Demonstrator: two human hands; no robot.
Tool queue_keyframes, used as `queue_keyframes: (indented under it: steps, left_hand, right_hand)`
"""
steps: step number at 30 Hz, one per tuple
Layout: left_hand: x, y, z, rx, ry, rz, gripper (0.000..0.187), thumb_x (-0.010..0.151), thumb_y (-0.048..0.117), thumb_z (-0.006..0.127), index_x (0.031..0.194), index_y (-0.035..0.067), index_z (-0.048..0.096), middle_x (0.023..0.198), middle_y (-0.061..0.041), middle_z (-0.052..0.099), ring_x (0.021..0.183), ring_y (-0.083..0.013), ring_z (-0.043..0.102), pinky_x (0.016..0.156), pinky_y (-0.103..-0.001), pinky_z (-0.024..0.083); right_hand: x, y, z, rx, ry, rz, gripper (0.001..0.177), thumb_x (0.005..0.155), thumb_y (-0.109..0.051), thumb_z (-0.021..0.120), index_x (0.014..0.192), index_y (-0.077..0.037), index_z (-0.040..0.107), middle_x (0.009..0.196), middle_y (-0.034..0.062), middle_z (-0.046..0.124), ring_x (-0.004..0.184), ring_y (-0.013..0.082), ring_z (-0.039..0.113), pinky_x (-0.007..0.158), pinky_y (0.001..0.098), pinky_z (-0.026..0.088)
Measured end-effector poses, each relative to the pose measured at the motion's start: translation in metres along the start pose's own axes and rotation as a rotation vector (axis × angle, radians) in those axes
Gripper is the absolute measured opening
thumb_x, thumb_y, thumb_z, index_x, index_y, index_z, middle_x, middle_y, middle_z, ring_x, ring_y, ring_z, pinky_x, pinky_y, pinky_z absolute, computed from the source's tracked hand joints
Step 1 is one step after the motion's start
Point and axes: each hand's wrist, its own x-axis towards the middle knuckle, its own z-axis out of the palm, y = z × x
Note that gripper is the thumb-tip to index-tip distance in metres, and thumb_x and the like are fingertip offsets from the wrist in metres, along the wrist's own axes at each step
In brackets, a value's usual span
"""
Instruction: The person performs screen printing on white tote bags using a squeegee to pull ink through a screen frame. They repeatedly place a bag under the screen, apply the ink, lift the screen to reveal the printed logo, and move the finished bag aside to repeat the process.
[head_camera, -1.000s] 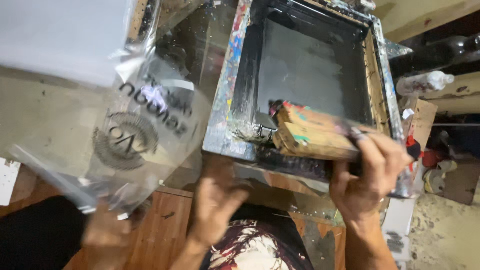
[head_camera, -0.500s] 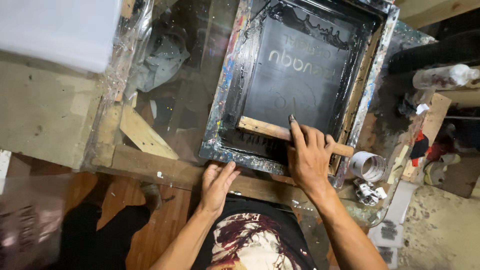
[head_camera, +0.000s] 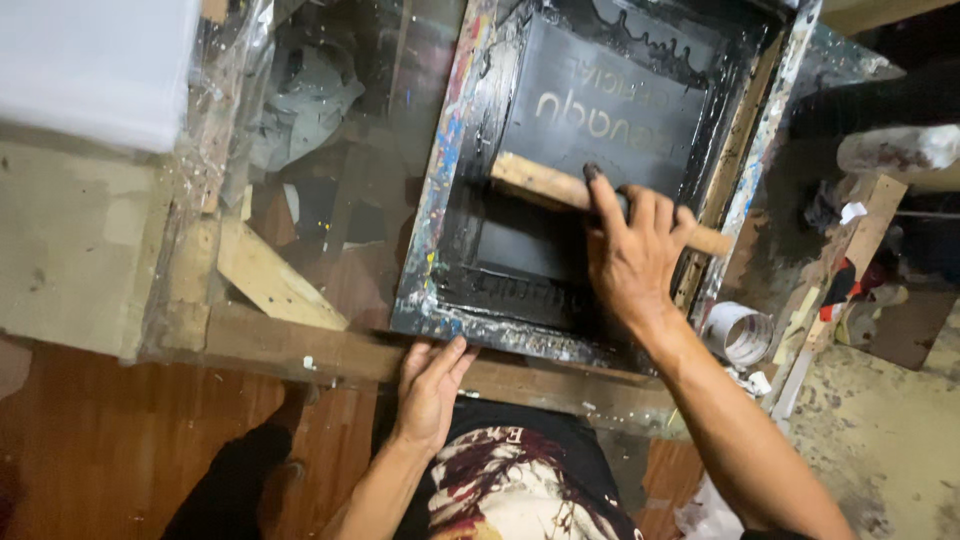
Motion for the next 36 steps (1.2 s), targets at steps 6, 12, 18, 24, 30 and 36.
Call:
queue_keyframes:
  steps: [6,12,18,24,30,36]
  left_hand:
    - [-0.009,0.011,0.004,-0.118,-0.01,-0.006,0.027,0.089,-0.001,0.075,0.082,0.019,0.058,0.088,-0.004,0.074,0.093,-0.0179,0.072,0.1,-0.042,0.055]
    - [-0.007,0.012,0.002,-0.086,0.012,-0.045,0.04,0.087,0.003,0.079,0.077,0.025,0.047,0.077,0.006,0.064,0.087,-0.0109,0.066,0.1,-0.039,0.047]
    - [-0.001,0.012,-0.003,-0.119,-0.05,-0.033,0.041,0.085,-0.001,0.078,0.069,0.026,0.052,0.087,-0.004,0.077,0.096,-0.0152,0.073,0.101,-0.041,0.053]
    - [-0.041,0.043,0.018,0.079,-0.159,0.081,0.021,0.091,0.005,0.077,0.082,0.014,0.061,0.08,-0.003,0.071,0.086,-0.0156,0.071,0.091,-0.038,0.06]
    - [-0.099,0.112,0.074,0.325,-0.462,0.348,0.026,0.087,0.01,0.078,0.109,0.001,0.068,0.109,-0.016,0.077,0.108,-0.0262,0.075,0.098,-0.034,0.061]
    - [-0.123,0.155,0.121,0.371,-0.755,0.467,0.056,0.091,0.033,0.077,0.133,-0.001,0.062,0.139,-0.017,0.068,0.135,-0.0322,0.063,0.121,-0.041,0.047]
  right_hand:
    - [0.08,0.038,0.012,-0.017,-0.053,0.01,0.069,0.092,-0.029,0.067,0.158,-0.019,0.051,0.116,0.0152,0.054,0.101,0.0359,0.049,0.087,0.0486,0.033]
    - [0.157,0.066,0.013,-0.07,0.007,-0.015,0.071,0.094,-0.027,0.074,0.159,-0.014,0.048,0.115,0.0214,0.052,0.098,0.0416,0.05,0.084,0.0529,0.036]
    - [0.157,0.067,-0.008,0.058,-0.028,-0.05,0.072,0.095,-0.021,0.076,0.158,-0.01,0.043,0.12,0.0222,0.049,0.102,0.044,0.049,0.082,0.0558,0.037]
    - [0.059,0.033,-0.094,0.39,0.04,-0.069,0.032,0.107,-0.01,0.064,0.135,0.001,0.055,0.123,0.0245,0.054,0.106,0.0433,0.049,0.091,0.051,0.032]
    - [-0.03,-0.001,-0.187,0.348,0.056,0.022,0.037,0.093,-0.005,0.056,0.129,-0.005,0.062,0.135,0.0186,0.064,0.125,0.0378,0.058,0.107,0.0513,0.032]
    - [-0.011,0.013,-0.211,0.499,0.481,0.013,0.023,0.104,0.005,0.055,0.125,0.011,0.046,0.124,0.0286,0.047,0.121,0.0455,0.047,0.107,0.0561,0.042]
